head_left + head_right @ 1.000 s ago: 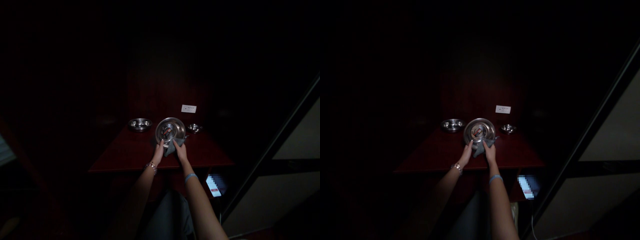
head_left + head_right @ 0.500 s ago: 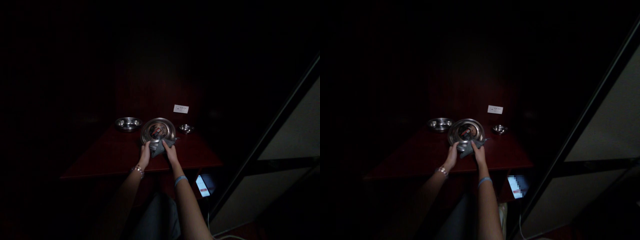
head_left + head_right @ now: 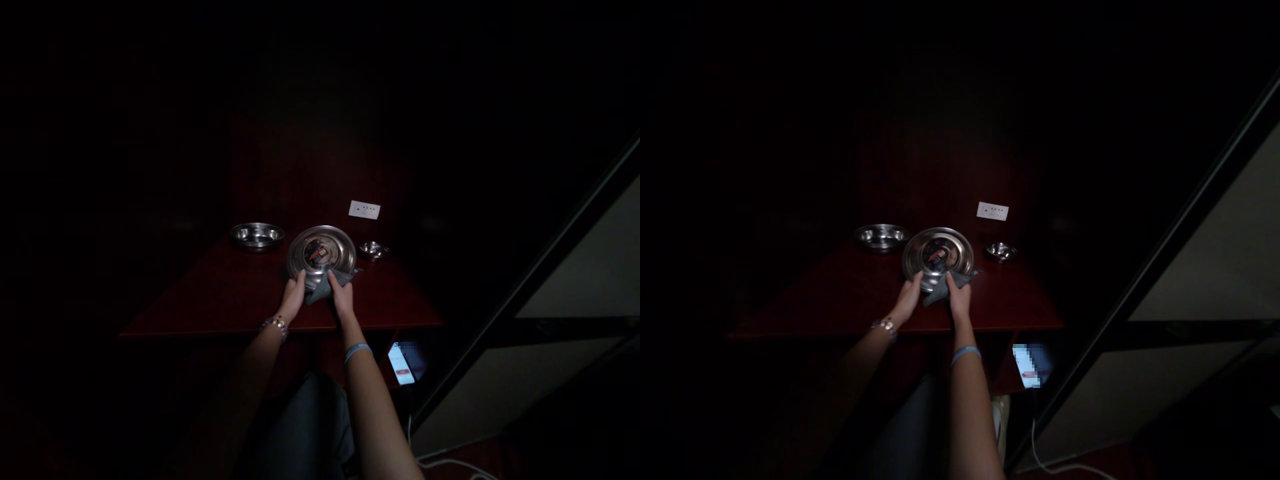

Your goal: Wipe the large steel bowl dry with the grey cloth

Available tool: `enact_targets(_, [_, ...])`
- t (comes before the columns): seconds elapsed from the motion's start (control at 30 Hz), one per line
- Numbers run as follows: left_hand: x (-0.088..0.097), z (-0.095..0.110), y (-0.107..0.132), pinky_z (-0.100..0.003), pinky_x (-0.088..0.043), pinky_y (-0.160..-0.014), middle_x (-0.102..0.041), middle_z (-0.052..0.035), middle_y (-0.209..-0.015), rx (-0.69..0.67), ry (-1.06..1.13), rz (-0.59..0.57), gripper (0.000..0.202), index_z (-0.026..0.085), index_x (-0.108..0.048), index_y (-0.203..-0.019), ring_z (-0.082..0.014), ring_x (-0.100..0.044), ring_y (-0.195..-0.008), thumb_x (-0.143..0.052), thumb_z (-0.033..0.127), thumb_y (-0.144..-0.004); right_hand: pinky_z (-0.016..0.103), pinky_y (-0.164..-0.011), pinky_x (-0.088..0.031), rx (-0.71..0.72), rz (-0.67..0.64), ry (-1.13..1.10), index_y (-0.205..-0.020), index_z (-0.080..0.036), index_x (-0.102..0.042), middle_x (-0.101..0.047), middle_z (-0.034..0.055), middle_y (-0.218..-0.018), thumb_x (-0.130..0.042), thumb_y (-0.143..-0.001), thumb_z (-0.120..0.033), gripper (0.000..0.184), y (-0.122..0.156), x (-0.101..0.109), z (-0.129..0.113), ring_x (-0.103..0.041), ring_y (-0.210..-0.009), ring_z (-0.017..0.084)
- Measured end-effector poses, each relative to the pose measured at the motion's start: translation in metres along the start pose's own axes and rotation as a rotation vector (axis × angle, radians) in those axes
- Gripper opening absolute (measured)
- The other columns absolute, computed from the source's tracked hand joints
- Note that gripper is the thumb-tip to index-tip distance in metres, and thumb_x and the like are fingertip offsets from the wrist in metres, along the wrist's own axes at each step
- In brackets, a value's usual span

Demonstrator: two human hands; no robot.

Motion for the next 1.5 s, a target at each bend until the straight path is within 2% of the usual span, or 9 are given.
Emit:
enact_targets(0.17, [-0.011, -0.005, -0.004, -0.036, -0.044, -0.106, -0.075, -0.0116, -0.113, -0.028, -0.002, -0.095, 0.037, 0.012, -0.072, -0.106, -0.0252, -0.066, -0.114, -0.054, 0.04, -0.087, 0.036, -0.095, -0.054, -0.019, 0.094, 0.039, -0.106, -0.009, -0.074, -0.076, 0.0118, -0.108, -0.076, -0.072, -0.044, 0.05, -0.004, 0.011, 0.007, -0.07, -0.106, 0.027])
enact_targets(0.73, [-0.011, -0.009, -0.004, -0.038, -0.045, -0.105, -0.075, -0.0123, -0.11, -0.047, 0.058, -0.068, 0.035, 0.013, -0.071, -0.103, -0.0259, -0.066, -0.113, -0.059, 0.039, -0.083, 0.032, -0.088, -0.055, -0.007, 0.075, 0.143, -0.102, -0.008, -0.074, -0.078, 0.0116, -0.1, -0.071, -0.073, -0.039, 0.043, -0.005, 0.013, 0.004, -0.072, -0.097, 0.026])
enact_targets(1.03, [-0.012, -0.003, -0.001, -0.038, -0.043, -0.107, -0.072, -0.0134, -0.12, -0.074, 0.057, -0.078, 0.038, 0.012, -0.07, -0.11, -0.0259, -0.064, -0.117, -0.055, 0.037, -0.085, 0.032, -0.091, -0.054, 0.01, 0.078, 0.154, -0.102, -0.01, -0.074, -0.077, 0.0114, -0.101, -0.07, -0.073, -0.036, 0.039, -0.003, 0.013, 0.0, -0.072, -0.099, 0.025])
enact_targets(1.3, [-0.011, -0.001, 0.002, -0.037, -0.046, -0.103, -0.074, -0.013, -0.113, -0.059, 0.016, -0.079, 0.037, 0.011, -0.071, -0.107, -0.0255, -0.067, -0.112, -0.055, 0.037, -0.085, 0.032, -0.088, -0.055, -0.016, 0.088, 0.158, -0.099, -0.011, -0.075, -0.078, 0.0102, -0.1, -0.069, -0.073, -0.038, 0.038, -0.005, 0.017, 0.009, -0.072, -0.099, 0.025])
enact_targets(1.5, [-0.012, -0.004, 0.0, -0.039, -0.047, -0.103, -0.075, -0.0131, -0.109, -0.074, 0.019, -0.091, 0.039, 0.011, -0.072, -0.106, -0.0266, -0.068, -0.11, -0.056, 0.039, -0.085, 0.032, -0.091, -0.054, 0.002, 0.089, 0.172, -0.098, -0.011, -0.075, -0.077, 0.0111, -0.102, -0.069, -0.074, -0.036, 0.035, -0.001, 0.015, 0.001, -0.072, -0.099, 0.025])
Point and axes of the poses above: each hand's wrist, its own y-axis away from the middle knuckle, its own x-axis out of the back of the hand, z = x × y, the point moved 9 cm from there along -y, towards the middle knuckle
